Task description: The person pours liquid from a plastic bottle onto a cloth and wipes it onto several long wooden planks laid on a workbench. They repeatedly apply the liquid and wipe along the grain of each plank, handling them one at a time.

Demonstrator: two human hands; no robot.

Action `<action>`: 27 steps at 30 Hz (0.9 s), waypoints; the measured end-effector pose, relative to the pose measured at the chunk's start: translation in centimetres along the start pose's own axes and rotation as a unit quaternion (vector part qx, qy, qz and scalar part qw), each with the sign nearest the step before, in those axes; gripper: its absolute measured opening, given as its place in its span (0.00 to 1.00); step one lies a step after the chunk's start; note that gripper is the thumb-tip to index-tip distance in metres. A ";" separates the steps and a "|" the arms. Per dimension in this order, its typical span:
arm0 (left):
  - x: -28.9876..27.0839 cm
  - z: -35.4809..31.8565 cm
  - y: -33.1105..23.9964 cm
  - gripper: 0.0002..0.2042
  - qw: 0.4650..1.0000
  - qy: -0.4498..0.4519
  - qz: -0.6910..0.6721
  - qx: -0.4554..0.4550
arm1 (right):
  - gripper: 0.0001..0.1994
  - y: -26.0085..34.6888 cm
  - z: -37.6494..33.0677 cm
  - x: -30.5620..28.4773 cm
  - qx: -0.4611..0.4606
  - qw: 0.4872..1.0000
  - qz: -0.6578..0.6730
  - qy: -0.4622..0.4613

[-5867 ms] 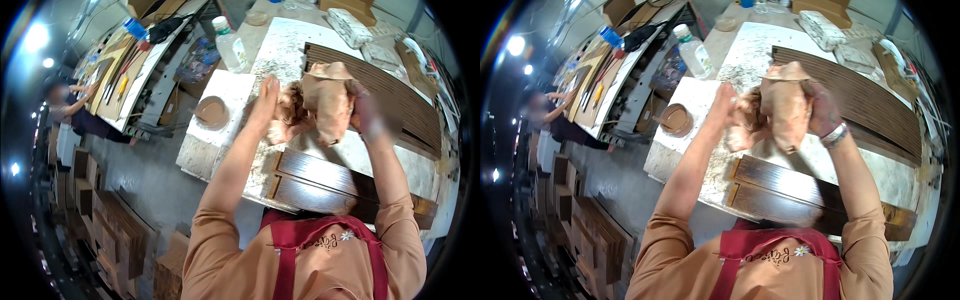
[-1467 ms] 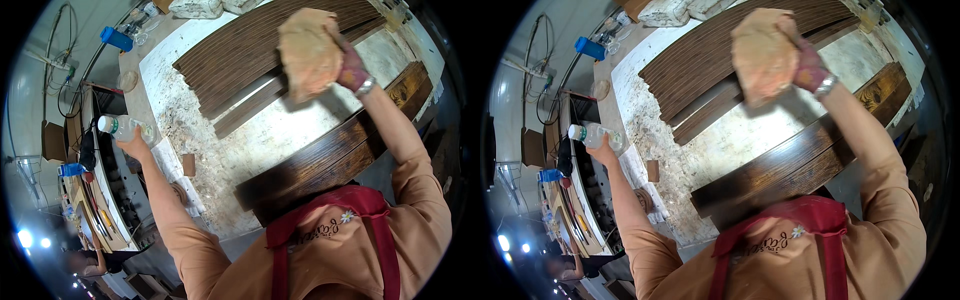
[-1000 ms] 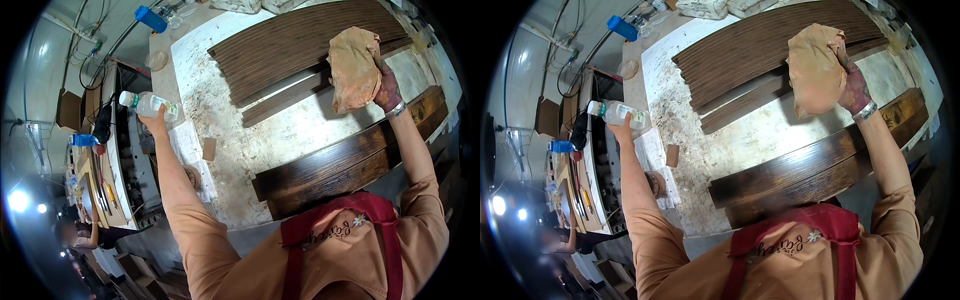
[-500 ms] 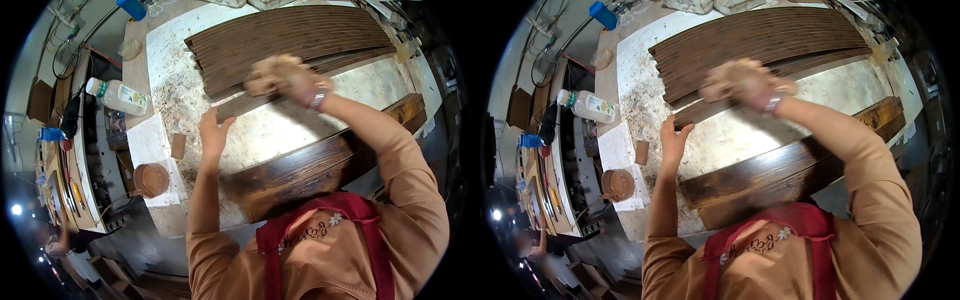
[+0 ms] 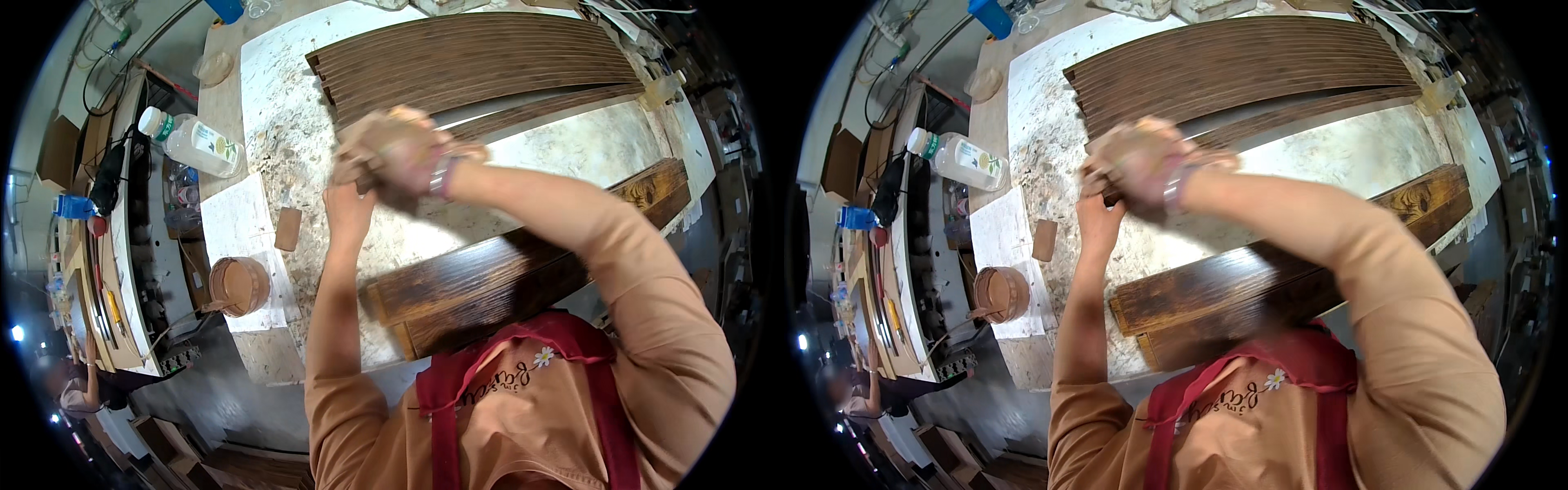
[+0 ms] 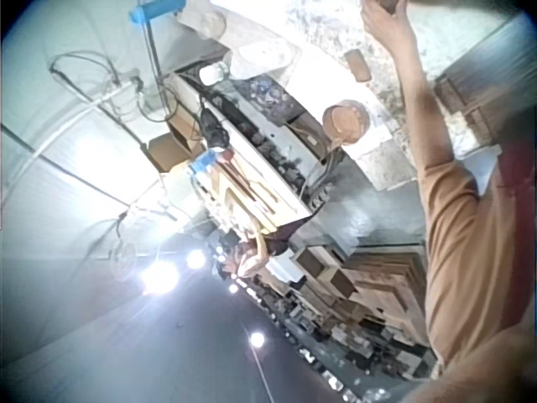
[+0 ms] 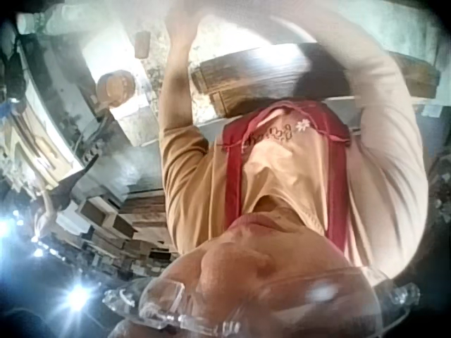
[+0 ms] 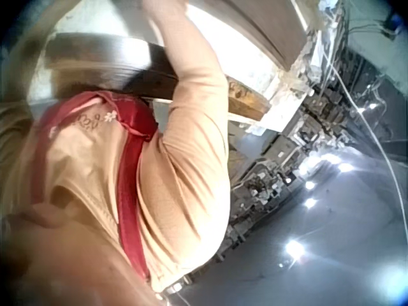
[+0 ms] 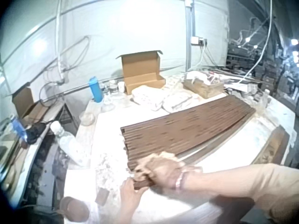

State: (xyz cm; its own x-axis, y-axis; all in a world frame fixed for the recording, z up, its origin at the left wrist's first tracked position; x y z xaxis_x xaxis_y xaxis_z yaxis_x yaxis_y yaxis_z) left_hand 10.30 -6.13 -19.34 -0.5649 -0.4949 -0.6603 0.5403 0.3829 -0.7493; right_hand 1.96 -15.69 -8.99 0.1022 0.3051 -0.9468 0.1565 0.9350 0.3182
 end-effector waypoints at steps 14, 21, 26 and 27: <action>2.2 0.1 3.6 0.23 0.996 -0.019 0.089 0.019 | 0.07 4.7 2.5 3.1 -0.074 0.997 0.006 0.024; 0.4 -0.6 1.0 0.25 0.994 0.004 0.098 0.042 | 0.12 -4.3 -4.3 0.5 -0.054 0.984 0.100 -0.139; 2.1 0.1 1.9 0.21 0.990 0.038 0.110 0.079 | 0.07 -0.2 -2.0 1.8 -0.109 0.971 0.018 -0.210; 1.8 -0.2 3.1 0.22 0.999 -0.005 -0.046 0.006 | 0.06 1.1 0.9 3.7 -0.041 0.995 0.041 -0.078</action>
State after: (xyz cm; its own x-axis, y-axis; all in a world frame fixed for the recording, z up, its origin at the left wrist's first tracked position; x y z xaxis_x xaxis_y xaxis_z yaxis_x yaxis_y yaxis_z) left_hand 10.84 -5.67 -22.82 -0.6068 -0.5351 -0.5878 0.4941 0.3253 -0.8062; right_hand 3.36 -13.73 -12.16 0.2639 0.3548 -0.8969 0.0619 0.9218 0.3828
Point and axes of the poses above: each hand's wrist, its own z-axis towards the middle knuckle, its own x-axis out of the palm, y = z × x, the point moved 6 cm from there along z, towards the middle knuckle, and after that the axes turned 9 degrees about -x, right-handed, at the moved point
